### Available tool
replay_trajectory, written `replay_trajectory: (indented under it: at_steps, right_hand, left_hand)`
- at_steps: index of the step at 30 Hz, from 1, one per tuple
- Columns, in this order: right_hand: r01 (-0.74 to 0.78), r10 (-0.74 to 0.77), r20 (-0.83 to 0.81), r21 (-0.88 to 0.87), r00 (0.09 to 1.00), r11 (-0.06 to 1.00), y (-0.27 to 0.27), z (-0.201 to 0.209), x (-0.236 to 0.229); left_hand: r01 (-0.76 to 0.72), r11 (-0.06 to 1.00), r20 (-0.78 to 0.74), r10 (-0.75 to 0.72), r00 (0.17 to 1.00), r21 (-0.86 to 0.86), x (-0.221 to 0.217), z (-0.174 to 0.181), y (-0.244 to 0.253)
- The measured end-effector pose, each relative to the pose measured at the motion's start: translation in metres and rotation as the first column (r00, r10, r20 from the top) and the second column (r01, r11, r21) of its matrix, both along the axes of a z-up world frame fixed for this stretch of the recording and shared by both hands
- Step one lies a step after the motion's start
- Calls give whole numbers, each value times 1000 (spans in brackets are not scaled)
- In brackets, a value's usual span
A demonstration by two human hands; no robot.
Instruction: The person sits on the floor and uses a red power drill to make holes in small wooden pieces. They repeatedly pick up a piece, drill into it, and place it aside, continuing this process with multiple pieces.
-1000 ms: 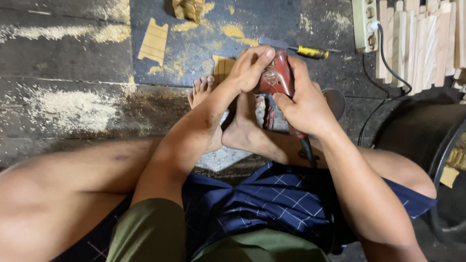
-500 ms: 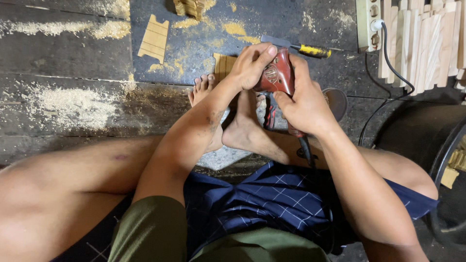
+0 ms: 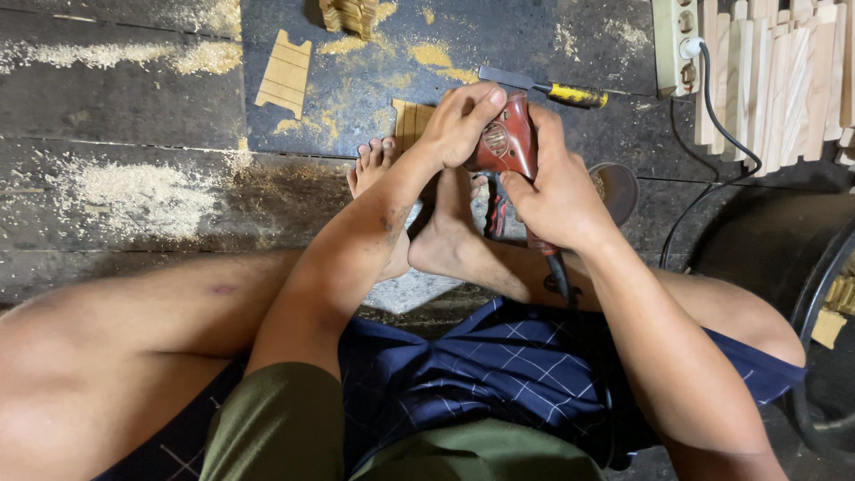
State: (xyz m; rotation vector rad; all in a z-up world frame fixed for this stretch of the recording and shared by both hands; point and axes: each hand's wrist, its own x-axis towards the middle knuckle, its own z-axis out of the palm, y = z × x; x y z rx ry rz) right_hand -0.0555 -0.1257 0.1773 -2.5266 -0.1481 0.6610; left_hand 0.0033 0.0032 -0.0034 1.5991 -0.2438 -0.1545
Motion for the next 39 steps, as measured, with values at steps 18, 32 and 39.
replay_trajectory:
  at_steps: [18,32,39]
  right_hand:
    - [55,-58,-93,-35,994,998,19,26,-5]
    - [-37,42,-83,56,996,998,37,10,-1]
    - [-36,40,-85,47,996,998,40,8,-2]
  left_hand:
    - [-47,998,-192,54,980,36,-7,8,1]
    - [-115,993,-2,115,993,2,-11,4,40]
    - [-115,993,-27,115,993,8,-14,7,44]
